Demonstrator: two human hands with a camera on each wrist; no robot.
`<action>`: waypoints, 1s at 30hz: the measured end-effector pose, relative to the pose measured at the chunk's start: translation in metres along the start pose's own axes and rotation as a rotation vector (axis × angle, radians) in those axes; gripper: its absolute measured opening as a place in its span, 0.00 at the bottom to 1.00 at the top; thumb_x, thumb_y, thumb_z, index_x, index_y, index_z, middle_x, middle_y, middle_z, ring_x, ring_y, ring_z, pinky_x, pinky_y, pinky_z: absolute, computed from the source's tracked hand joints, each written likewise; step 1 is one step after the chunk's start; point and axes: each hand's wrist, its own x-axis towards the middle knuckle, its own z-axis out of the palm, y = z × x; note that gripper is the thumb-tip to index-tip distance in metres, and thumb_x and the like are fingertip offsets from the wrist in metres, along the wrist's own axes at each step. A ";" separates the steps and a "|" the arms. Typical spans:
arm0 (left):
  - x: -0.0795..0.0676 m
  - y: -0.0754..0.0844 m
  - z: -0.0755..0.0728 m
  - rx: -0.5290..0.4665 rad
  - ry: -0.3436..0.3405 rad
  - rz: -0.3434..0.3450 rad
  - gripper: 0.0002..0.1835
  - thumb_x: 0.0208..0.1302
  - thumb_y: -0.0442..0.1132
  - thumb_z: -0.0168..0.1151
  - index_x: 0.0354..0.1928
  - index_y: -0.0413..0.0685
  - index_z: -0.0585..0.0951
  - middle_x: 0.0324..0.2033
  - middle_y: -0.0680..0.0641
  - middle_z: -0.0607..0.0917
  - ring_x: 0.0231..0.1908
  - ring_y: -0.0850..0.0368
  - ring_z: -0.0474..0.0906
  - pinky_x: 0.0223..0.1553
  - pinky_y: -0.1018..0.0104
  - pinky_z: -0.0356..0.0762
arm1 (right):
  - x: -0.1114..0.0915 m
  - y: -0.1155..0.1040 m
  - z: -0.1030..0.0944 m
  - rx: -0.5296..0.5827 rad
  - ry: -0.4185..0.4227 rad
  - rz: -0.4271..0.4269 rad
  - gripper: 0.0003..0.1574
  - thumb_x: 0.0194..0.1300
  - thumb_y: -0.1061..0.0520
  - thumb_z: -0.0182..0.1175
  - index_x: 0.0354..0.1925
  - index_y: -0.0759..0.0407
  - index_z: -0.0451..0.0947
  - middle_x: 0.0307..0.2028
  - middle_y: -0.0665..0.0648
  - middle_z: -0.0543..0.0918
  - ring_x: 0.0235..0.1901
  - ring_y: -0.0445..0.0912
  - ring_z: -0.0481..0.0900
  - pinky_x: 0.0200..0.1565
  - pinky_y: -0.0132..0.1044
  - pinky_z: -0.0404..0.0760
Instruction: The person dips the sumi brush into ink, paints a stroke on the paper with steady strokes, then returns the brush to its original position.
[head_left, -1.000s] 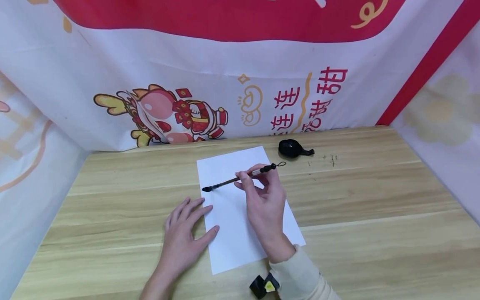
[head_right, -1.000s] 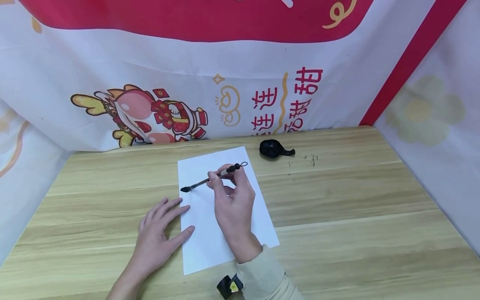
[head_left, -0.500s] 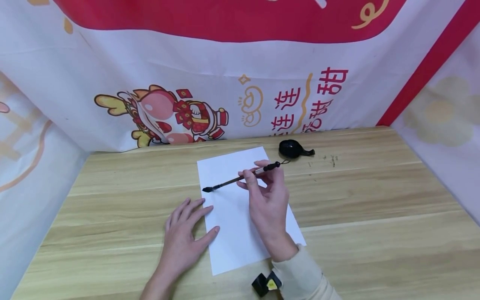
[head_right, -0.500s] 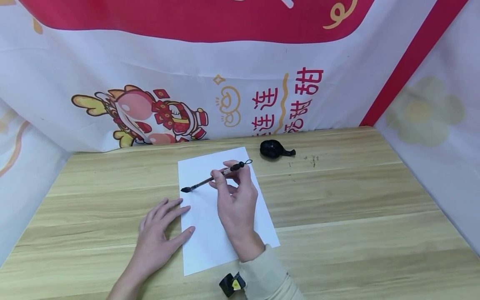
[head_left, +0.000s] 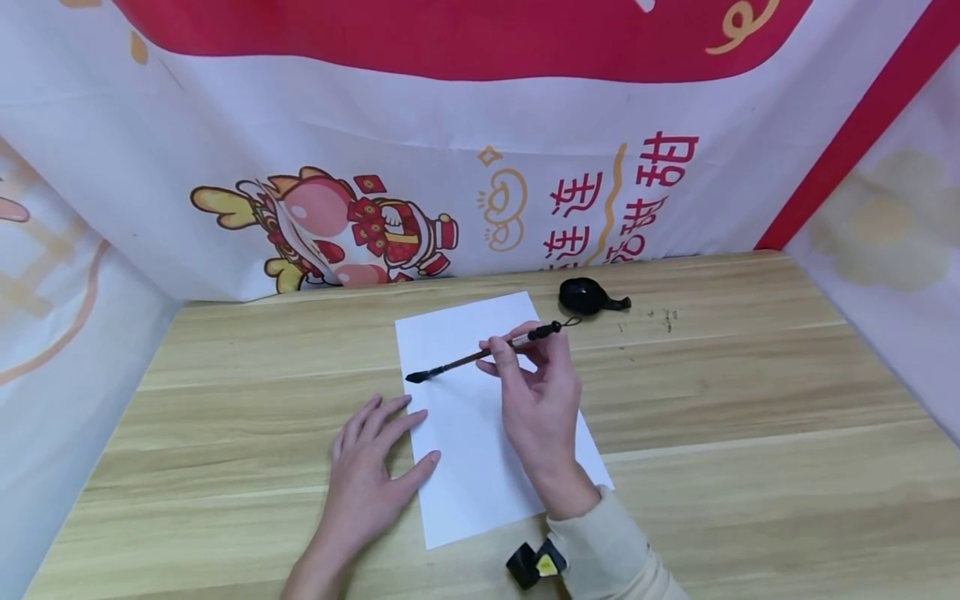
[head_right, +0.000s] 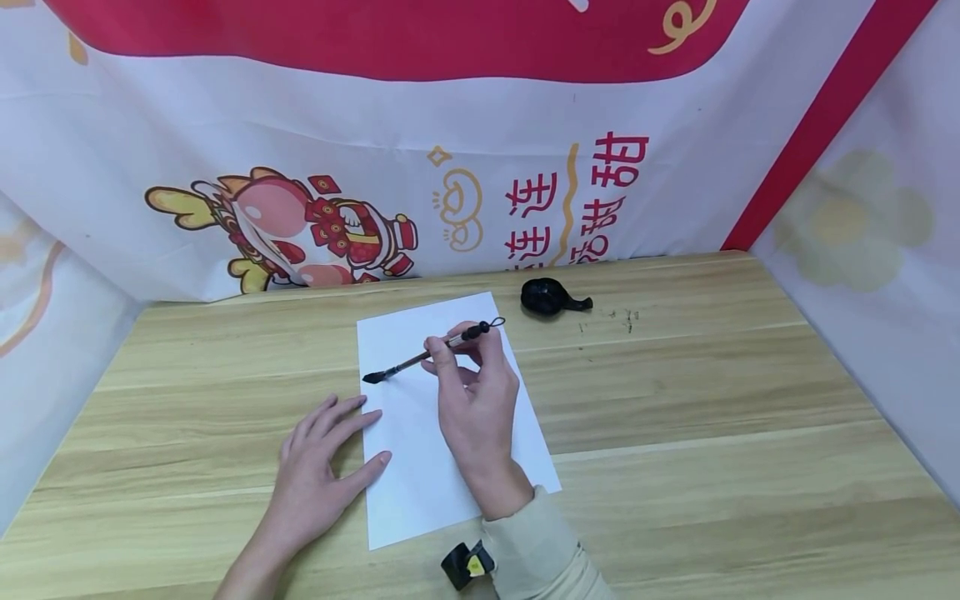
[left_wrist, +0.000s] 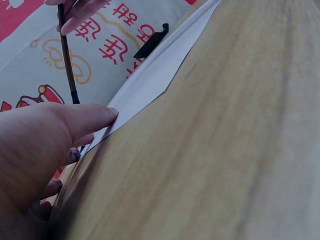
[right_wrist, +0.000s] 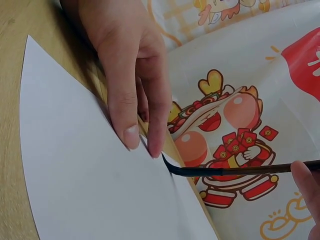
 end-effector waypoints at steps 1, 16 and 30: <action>0.000 0.000 0.000 0.000 -0.002 -0.002 0.29 0.62 0.51 0.79 0.65 0.57 0.86 0.75 0.48 0.78 0.81 0.38 0.58 0.77 0.26 0.48 | 0.000 0.000 0.000 0.003 0.002 0.003 0.16 0.74 0.68 0.65 0.52 0.73 0.70 0.43 0.69 0.82 0.45 0.48 0.92 0.44 0.43 0.94; -0.001 0.001 0.000 -0.003 -0.005 -0.006 0.29 0.62 0.51 0.79 0.65 0.57 0.85 0.75 0.49 0.78 0.81 0.38 0.58 0.77 0.27 0.48 | 0.000 0.003 0.000 0.013 0.023 -0.009 0.15 0.75 0.68 0.65 0.51 0.75 0.70 0.43 0.70 0.82 0.45 0.46 0.92 0.44 0.44 0.94; 0.000 0.001 0.000 -0.004 -0.007 -0.008 0.30 0.61 0.51 0.79 0.65 0.57 0.85 0.75 0.48 0.77 0.81 0.38 0.58 0.78 0.26 0.46 | -0.008 -0.003 0.008 -0.116 0.027 -0.125 0.12 0.73 0.66 0.68 0.46 0.72 0.74 0.39 0.67 0.86 0.41 0.54 0.92 0.40 0.40 0.94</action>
